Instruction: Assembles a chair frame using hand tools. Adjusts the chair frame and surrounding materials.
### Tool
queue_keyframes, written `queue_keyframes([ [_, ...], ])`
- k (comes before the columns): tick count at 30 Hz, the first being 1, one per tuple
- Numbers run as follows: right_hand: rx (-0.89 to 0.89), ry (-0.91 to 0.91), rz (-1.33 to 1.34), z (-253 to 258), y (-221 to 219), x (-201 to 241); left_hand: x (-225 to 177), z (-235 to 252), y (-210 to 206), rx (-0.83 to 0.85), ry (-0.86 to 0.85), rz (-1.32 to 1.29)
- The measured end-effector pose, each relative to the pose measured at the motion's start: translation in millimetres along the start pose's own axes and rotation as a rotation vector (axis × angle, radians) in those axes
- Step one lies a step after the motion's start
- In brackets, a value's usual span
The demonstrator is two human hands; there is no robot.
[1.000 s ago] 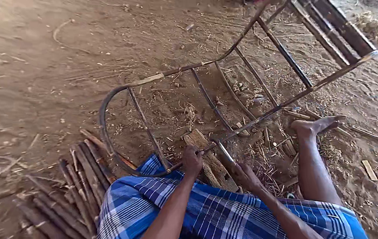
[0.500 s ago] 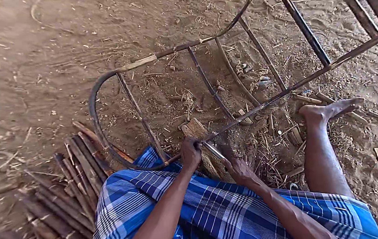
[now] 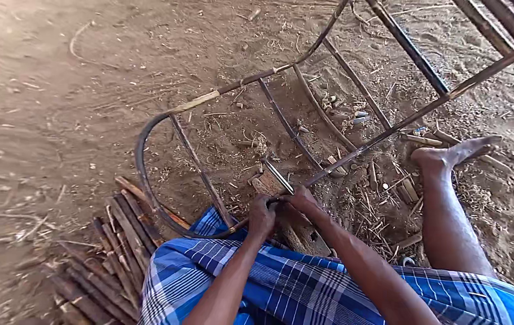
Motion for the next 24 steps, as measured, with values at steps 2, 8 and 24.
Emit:
queue_keyframes([
  [2,-0.007,-0.025,-0.04,-1.6,-0.8,-4.3,10.6,-12.5,7.2,0.146,-0.027,0.2],
  [8,0.014,-0.039,-0.054,0.1,0.1,-1.8,8.8,-21.5,7.5,0.454,-0.008,0.582],
  [24,-0.046,0.175,0.089,-149.3,46.2,-83.7,0.9,-10.0,5.5,0.602,0.034,0.643],
])
Point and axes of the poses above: each hand's wrist, its own z-axis towards the middle knuckle, its own y-axis out of the back of the hand, x = y × z, the point moved 4 cm from there along z, towards the middle knuckle, and after that the axes turned 11 degrees about -y, right-handed, at the moved point
